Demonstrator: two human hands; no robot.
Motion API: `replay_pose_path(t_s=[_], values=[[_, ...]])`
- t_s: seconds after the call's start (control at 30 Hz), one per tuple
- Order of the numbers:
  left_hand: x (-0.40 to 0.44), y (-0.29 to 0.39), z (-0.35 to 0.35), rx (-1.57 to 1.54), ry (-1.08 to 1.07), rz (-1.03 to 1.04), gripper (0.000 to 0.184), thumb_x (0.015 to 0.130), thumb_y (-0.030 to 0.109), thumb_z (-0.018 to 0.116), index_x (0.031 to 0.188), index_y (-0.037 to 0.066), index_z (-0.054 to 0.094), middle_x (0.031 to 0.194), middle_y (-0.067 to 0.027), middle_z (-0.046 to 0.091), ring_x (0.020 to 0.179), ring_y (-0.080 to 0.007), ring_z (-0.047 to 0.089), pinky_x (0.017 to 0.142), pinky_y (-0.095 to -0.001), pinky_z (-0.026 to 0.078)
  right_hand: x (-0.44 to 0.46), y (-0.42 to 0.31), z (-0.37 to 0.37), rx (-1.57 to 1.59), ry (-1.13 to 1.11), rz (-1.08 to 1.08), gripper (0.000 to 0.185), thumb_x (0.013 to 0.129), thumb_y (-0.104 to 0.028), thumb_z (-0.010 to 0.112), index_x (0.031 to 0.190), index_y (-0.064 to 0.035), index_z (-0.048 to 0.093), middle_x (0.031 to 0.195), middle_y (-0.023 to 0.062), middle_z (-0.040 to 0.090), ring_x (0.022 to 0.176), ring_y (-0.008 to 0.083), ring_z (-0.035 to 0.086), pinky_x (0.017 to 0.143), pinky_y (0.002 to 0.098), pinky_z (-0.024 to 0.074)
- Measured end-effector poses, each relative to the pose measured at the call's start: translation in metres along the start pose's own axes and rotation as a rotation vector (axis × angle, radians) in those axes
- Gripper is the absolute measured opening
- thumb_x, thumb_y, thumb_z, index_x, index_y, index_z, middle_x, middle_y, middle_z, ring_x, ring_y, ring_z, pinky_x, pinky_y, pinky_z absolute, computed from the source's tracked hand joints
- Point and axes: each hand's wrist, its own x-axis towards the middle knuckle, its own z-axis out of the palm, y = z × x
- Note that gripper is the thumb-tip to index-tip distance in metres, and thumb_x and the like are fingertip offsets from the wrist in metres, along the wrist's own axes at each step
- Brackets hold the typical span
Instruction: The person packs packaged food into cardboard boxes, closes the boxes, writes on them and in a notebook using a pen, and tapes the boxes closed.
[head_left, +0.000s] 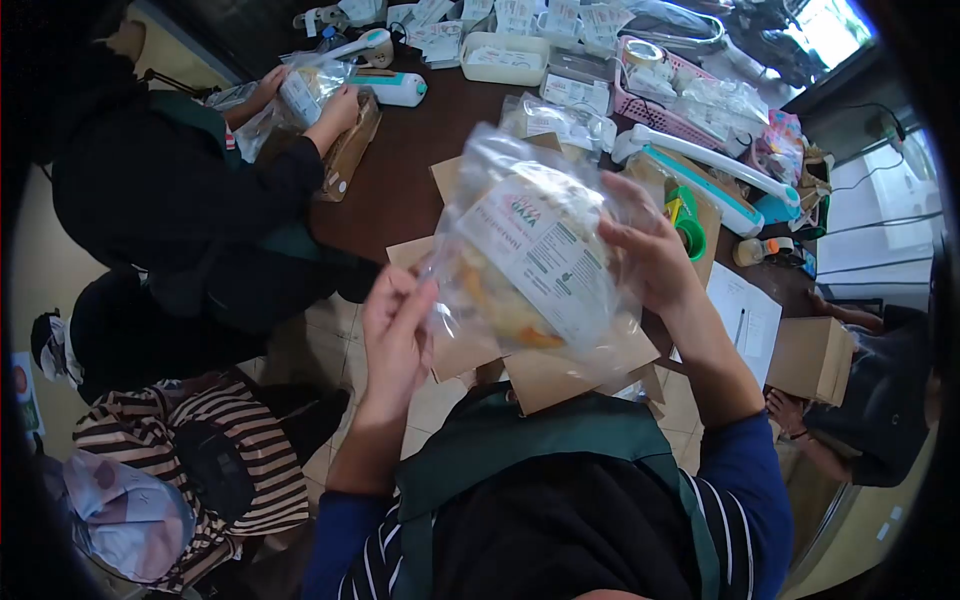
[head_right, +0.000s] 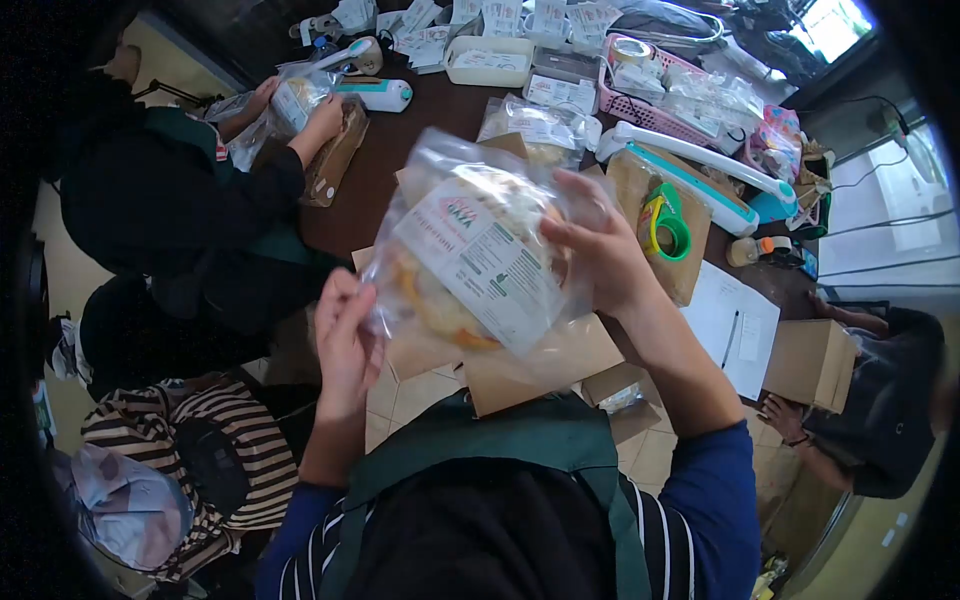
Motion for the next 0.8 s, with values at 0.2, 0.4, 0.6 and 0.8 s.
replay_pose_path(t_s=[0.2, 0.4, 0.6, 0.8], values=[[0.060, 0.007, -0.001, 1.137, -0.025, 0.012, 0.036, 0.083, 0.027, 0.064, 0.104, 0.000, 0.052, 0.114, -0.0180, 0.056, 0.095, -0.0233, 0.058, 0.079, -0.0323, 0.047, -0.048, 0.005, -0.040, -0.886, 0.180, 0.154, 0.042, 0.078, -0.004, 0.067, 0.117, -0.0043, 0.050, 0.092, 0.0085, 0.060, 0.081, 0.0128, 0.060, 0.063, 0.0302, 0.0492], [0.058, -0.024, 0.025, 1.626, -0.519, 0.256, 0.076, 0.077, 0.045, 0.065, 0.133, 0.002, 0.035, 0.142, -0.0252, 0.024, 0.135, -0.0385, 0.017, 0.109, -0.0469, 0.020, -0.018, -0.002, -0.011, -1.522, 0.095, -0.658, 0.040, 0.079, -0.016, 0.067, 0.115, -0.0050, 0.055, 0.115, 0.0168, 0.055, 0.107, 0.0338, 0.052, 0.091, 0.0405, 0.0419], [0.071, -0.072, 0.024, 1.830, -0.720, 0.120, 0.116, 0.066, 0.072, 0.057, 0.144, 0.003, 0.006, 0.149, -0.0221, -0.003, 0.138, -0.0371, -0.004, 0.111, -0.0463, 0.005, 0.042, 0.056, -0.018, -1.783, -0.228, -0.522, 0.060, 0.088, -0.047, 0.048, 0.137, -0.0144, 0.035, 0.143, 0.0214, 0.025, 0.131, 0.0419, 0.024, 0.108, 0.0468, 0.0213], [0.047, -0.084, 0.016, 1.801, -0.734, 0.071, 0.133, 0.055, 0.079, 0.059, 0.142, 0.001, -0.005, 0.148, -0.0238, -0.002, 0.139, -0.0352, -0.001, 0.110, -0.0514, 0.006, 0.017, 0.078, -0.028, -1.828, -0.198, -0.524, 0.066, 0.088, -0.052, 0.043, 0.140, -0.0136, 0.029, 0.142, 0.0230, 0.026, 0.132, 0.0400, 0.025, 0.109, 0.0463, 0.0195]])
